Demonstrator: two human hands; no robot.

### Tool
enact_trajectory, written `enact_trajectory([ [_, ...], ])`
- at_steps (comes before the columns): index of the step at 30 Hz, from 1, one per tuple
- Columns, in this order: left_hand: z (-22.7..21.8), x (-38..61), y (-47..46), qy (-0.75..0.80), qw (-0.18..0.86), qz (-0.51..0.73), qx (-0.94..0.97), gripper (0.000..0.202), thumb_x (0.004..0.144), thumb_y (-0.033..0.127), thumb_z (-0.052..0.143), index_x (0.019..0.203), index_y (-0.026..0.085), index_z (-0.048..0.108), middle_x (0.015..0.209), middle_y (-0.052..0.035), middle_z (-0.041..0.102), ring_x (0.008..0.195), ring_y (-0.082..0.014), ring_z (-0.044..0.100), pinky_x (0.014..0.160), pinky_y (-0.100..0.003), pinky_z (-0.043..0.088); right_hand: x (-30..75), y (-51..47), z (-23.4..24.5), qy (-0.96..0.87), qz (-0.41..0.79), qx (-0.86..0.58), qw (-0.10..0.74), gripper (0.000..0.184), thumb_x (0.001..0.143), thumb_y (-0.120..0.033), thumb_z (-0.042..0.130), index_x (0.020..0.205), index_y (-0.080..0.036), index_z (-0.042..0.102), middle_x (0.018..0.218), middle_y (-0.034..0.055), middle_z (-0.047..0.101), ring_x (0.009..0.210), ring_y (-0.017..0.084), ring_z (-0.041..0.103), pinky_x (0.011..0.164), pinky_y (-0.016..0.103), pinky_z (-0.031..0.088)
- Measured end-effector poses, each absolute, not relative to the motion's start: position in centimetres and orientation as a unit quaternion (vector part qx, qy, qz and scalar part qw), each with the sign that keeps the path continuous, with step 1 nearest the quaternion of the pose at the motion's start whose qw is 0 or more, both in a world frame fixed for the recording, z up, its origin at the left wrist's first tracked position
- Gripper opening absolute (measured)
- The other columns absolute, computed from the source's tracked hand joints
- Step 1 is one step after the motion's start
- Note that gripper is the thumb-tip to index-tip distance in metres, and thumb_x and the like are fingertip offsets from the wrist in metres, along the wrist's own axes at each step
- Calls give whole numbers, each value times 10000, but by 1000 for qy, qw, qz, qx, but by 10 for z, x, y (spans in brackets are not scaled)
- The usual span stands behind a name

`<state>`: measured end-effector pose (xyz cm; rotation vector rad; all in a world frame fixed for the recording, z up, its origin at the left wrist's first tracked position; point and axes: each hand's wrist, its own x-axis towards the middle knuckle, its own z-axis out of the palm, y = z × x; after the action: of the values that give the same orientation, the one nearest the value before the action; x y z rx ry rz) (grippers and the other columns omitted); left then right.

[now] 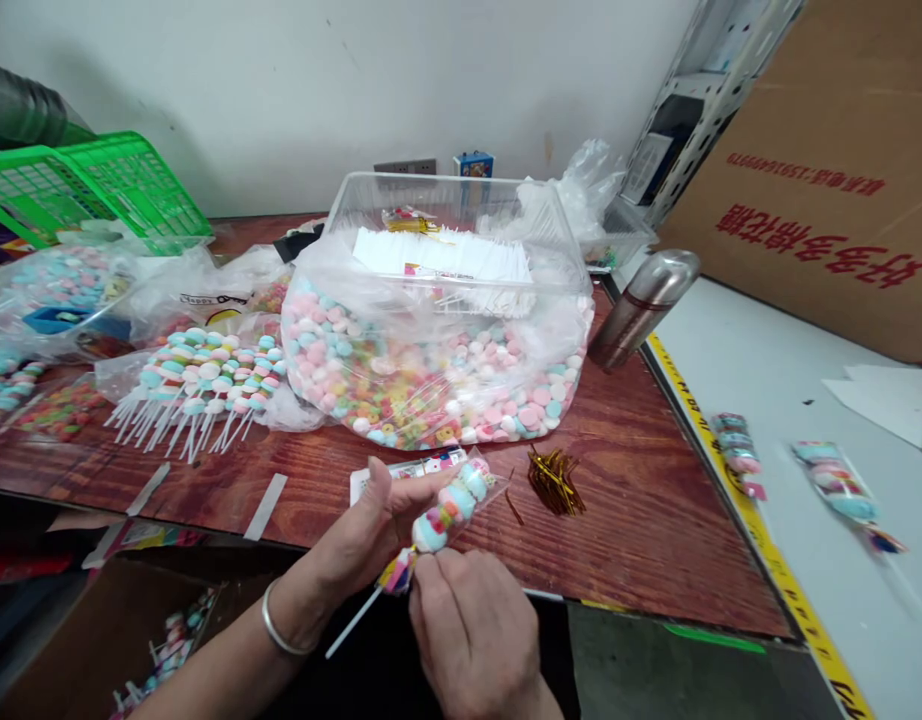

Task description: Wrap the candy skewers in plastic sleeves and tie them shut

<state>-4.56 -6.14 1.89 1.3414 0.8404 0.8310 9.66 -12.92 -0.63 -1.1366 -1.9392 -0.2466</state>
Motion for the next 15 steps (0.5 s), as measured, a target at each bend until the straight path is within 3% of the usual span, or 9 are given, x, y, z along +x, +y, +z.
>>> enact_trajectory([
  [3, 22, -48, -61, 278, 745, 348, 496, 733, 731, 710, 557, 1237, 181, 593, 1101, -171, 686, 981, -285, 667, 847, -402, 523, 88, -126, -11, -712, 100, -507, 475, 77, 833, -176, 592, 849, -203, 663, 735, 50, 709, 650, 175, 665, 601, 269, 525],
  [5, 30, -54, -64, 230, 724, 304, 574, 604, 668, 472, 776, 1191, 218, 615, 1001, -117, 716, 937, -260, 676, 848, -375, 518, 81, -122, -13, -601, 329, -529, 500, 159, 869, -281, 550, 849, -198, 684, 747, 62, 717, 678, 192, 679, 578, 274, 535],
  [8, 46, -69, -73, 165, 603, 199, 755, 189, 792, 195, 657, 967, 245, 706, 874, -60, 735, 903, -211, 677, 916, -353, 475, 69, -119, -17, -429, 608, -479, 466, 277, 850, -410, 567, 855, -172, 708, 729, 69, 714, 677, 203, 677, 575, 290, 540],
  [9, 51, -76, -77, 168, 566, 175, 788, 169, 815, 156, 605, 907, 248, 713, 857, -50, 736, 888, -196, 675, 915, -338, 469, 66, -118, -19, -402, 655, -465, 439, 290, 838, -427, 582, 800, -166, 702, 666, 50, 689, 603, 182, 648, 534, 273, 518],
  [12, 57, -115, -87, 307, 498, 163, 794, 111, 825, 187, 598, 821, 237, 698, 801, -30, 718, 783, -166, 653, 794, -272, 476, 65, -113, -27, -435, 643, -494, 391, 318, 849, -441, 570, 720, -168, 667, 563, -5, 607, 469, 123, 528, 458, 228, 429],
  [15, 47, -183, -100, 523, 433, 109, 726, 135, 798, 309, 640, 705, 213, 651, 687, 8, 649, 627, -136, 565, 612, -219, 418, 80, -99, -36, -549, 437, -577, 419, 277, 881, -420, 536, 887, -187, 685, 807, 42, 686, 730, 179, 624, 671, 286, 486],
])
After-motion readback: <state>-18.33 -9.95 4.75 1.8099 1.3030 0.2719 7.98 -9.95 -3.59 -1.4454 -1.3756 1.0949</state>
